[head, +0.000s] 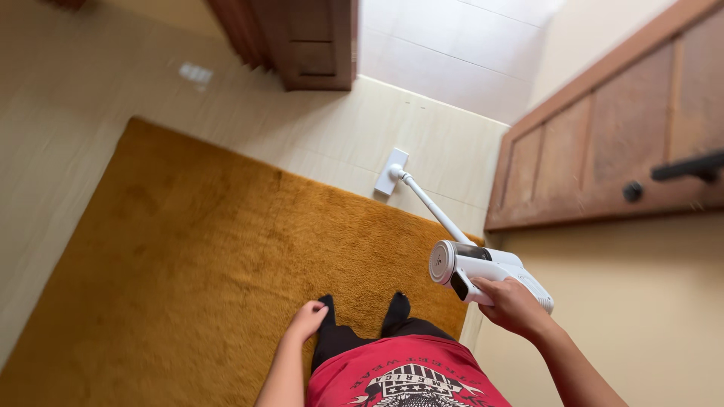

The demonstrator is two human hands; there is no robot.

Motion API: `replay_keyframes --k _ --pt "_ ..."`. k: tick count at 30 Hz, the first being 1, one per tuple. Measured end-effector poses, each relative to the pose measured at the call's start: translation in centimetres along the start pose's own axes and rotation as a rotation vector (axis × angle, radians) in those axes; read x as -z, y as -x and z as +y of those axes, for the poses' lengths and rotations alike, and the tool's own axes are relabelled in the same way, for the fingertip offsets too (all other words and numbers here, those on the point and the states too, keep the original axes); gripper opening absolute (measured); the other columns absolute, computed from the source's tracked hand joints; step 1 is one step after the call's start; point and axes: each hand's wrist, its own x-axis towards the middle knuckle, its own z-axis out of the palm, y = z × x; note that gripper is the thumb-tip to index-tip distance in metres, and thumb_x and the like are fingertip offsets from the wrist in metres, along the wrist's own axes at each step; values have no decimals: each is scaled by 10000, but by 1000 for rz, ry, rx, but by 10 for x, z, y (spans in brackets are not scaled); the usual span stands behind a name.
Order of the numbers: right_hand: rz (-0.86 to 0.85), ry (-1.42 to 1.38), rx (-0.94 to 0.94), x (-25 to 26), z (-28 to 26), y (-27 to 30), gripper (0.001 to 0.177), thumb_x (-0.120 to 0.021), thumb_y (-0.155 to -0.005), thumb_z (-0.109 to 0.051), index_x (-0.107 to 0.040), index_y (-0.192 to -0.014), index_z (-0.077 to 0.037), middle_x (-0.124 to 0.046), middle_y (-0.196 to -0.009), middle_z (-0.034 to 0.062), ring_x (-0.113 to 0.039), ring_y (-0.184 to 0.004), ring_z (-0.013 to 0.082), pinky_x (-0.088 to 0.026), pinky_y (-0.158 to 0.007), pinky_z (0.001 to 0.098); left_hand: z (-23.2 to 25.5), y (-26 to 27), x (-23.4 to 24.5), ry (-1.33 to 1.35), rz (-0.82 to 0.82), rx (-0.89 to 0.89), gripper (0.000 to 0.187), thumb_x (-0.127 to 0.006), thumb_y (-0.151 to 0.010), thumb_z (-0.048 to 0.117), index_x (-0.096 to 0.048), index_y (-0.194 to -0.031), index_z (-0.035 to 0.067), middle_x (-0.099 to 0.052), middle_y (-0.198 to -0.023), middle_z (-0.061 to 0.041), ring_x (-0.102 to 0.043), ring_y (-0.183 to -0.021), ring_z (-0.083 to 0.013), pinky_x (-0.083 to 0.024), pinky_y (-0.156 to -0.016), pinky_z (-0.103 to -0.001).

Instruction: The person vacuums an orange rug using a white cordless vacuum. They move the vacuum head back and forth across the rug and the tiled floor, and at one point use their hand to push a wooden door open to continue cleaning.

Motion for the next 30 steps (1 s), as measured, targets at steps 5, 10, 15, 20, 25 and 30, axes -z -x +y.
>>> replay_keyframes --k 5,10,15,20,25,30 --pt "-47 48 118 5 20 -46 524 -705 -760 -118 -691 -1271 -232 -752 -865 148 -707 -812 376 -543 -749 492 16 7 -44 164 78 -73 407 -694 -917 360 -686 -1213 80 -748 -1069 -94 -701 -995 -201 -554 -903 -336" --pt "-63 93 241 -5 24 -96 429 -707 -774 -146 -686 -1198 -204 -754 -873 161 -705 -841 389 -535 -759 507 -12 39 -61 332 178 27 387 -697 -926 354 -700 -1201 81 -757 -1036 -67 -708 -971 -180 -556 -889 -318" --pt "-5 70 260 -35 16 -146 402 -713 -819 -208 -662 -1218 -189 -735 -896 208 -701 -879 423 -534 -768 517 -52 82 -64 679 192 258 427 -623 -958 391 -651 -1281 114 -739 -1099 -68 -716 -944 -208 -588 -829 -357" --pt "23 -24 296 -80 18 -179 348 -690 -866 -251 -652 -1202 -168 -735 -904 232 -704 -877 443 -542 -757 529 -58 93 -77 874 285 264 443 -581 -974 430 -620 -1302 135 -748 -1120 -64 -737 -946 -197 -588 -815 -358" --pt "14 8 316 -110 38 -171 369 -655 -902 -249 -626 -1267 -204 -719 -843 256 -685 -823 483 -529 -725 573 -30 68 -89 784 270 198 402 -605 -981 411 -654 -1255 121 -740 -1109 -65 -717 -911 -183 -574 -777 -333" --pt "-9 103 272 -101 70 -134 467 -656 -861 -216 -617 -1323 -273 -714 -808 249 -687 -784 472 -525 -720 577 -1 41 -89 712 220 88 400 -600 -983 414 -644 -1245 116 -735 -1073 -45 -699 -878 -144 -553 -728 -300"
